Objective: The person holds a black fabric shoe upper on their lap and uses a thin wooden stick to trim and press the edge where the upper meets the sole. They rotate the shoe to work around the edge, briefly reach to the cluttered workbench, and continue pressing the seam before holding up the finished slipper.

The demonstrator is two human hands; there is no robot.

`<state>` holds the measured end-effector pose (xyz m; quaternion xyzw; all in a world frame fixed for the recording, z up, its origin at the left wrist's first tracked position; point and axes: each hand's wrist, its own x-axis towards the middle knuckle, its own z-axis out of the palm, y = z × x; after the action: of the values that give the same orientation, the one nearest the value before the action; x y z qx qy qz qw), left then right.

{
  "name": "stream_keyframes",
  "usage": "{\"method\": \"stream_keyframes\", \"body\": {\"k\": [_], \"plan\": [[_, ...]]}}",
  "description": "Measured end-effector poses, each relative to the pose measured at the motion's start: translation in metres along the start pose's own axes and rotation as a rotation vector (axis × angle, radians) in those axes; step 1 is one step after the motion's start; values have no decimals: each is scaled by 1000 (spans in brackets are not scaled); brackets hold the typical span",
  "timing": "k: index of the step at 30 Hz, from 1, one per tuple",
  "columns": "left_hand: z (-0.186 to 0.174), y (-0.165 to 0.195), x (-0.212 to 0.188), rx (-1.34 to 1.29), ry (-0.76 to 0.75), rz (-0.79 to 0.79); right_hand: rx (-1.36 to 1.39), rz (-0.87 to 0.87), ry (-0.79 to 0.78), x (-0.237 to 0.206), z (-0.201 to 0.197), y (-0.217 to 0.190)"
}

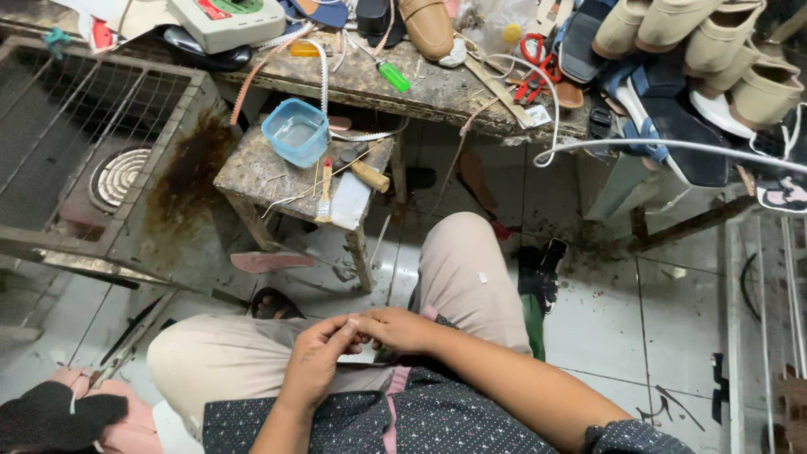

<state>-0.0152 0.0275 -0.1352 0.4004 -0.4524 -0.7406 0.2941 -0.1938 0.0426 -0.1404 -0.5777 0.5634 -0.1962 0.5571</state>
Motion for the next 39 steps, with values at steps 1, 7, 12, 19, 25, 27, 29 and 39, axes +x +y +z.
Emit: {"method": "stream_keyframes", "body": {"k": [1,7,12,19,25,27,29,39], "plan": [[-2,-2,1,14,-5,-16,78,109,-51,1,-2,2],[-18,-2,-4,-239,41,-170,145,-168,30,8,1,-3],[-29,-2,-7,-274,53,-41,-270,-145,73,17,2,-13],[-34,-16,-7,-390,152,66,-285,-165,9,24,17,-7],[-35,-15,-5,-431,90,-15,-306,-186,17,20,14,1],[-35,-15,-6,-431,78,4,-334,-197,26,19,15,1],[-35,-15,-6,-426,70,-5,-375,-194,36,18,14,2],[-42,-16,1,-427,47,-70,-376,-317,88,26,17,-2]]}}
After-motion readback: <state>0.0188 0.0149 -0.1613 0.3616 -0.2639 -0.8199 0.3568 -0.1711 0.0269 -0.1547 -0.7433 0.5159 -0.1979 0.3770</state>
